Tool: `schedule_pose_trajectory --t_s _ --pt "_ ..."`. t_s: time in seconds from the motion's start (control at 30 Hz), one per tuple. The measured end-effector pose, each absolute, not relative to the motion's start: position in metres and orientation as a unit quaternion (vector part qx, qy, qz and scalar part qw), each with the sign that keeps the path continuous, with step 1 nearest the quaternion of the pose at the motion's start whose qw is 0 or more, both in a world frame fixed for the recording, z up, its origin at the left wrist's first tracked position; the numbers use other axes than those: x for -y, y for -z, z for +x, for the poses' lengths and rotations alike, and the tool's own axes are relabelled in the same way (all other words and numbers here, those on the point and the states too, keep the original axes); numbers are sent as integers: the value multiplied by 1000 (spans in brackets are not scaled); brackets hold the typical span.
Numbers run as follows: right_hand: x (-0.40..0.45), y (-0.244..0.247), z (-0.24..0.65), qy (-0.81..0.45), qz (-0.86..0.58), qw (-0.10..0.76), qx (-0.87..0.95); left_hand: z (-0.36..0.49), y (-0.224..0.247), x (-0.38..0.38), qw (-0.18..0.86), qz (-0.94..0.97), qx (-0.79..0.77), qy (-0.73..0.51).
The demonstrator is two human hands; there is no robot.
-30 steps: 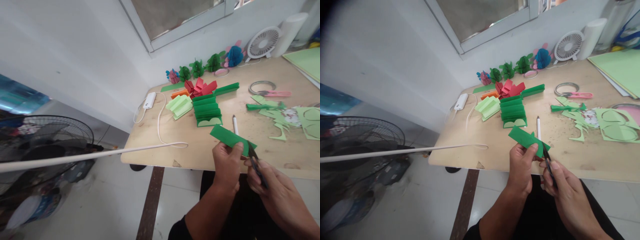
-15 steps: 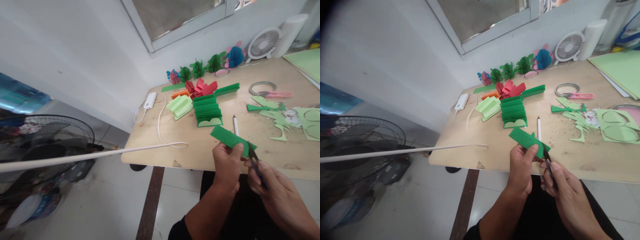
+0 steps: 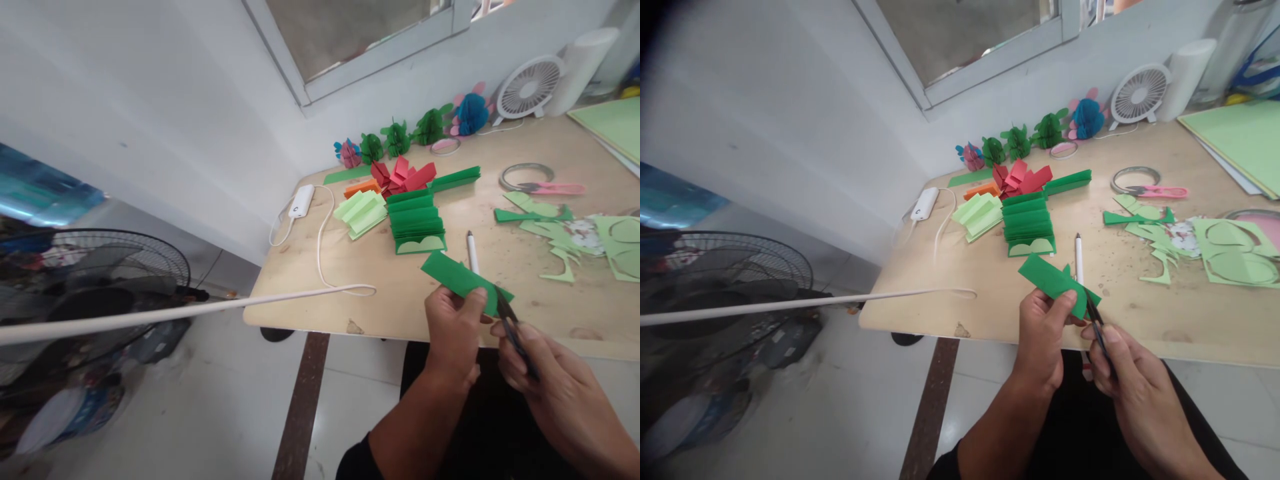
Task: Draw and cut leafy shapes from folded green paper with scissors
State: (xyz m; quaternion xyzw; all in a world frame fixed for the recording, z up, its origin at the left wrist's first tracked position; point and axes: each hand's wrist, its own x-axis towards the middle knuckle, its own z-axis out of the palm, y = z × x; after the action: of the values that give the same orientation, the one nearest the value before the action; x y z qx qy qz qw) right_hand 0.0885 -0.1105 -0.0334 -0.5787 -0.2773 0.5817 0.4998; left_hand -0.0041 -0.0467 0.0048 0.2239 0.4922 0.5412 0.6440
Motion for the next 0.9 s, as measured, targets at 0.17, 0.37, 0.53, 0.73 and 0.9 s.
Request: schedule_pose_trajectory --t_s 0.17,0.37,0.53,0.73,0.9 --pt "110 30 87 -582 -577 498 285 -5 -5 46 646 224 -499 -533" --pt "109 28 86 -578 -585 490 288 -6 -5 46 645 228 -500 -530" --pt "109 30 86 -579 -588 486 289 -8 -4 46 648 235 -495 -529" --pt "110 31 86 -582 -594 477 284 -10 -3 45 648 243 -495 -525" --pt "110 26 86 -585 -594 477 280 -12 -2 45 649 256 -495 -519"
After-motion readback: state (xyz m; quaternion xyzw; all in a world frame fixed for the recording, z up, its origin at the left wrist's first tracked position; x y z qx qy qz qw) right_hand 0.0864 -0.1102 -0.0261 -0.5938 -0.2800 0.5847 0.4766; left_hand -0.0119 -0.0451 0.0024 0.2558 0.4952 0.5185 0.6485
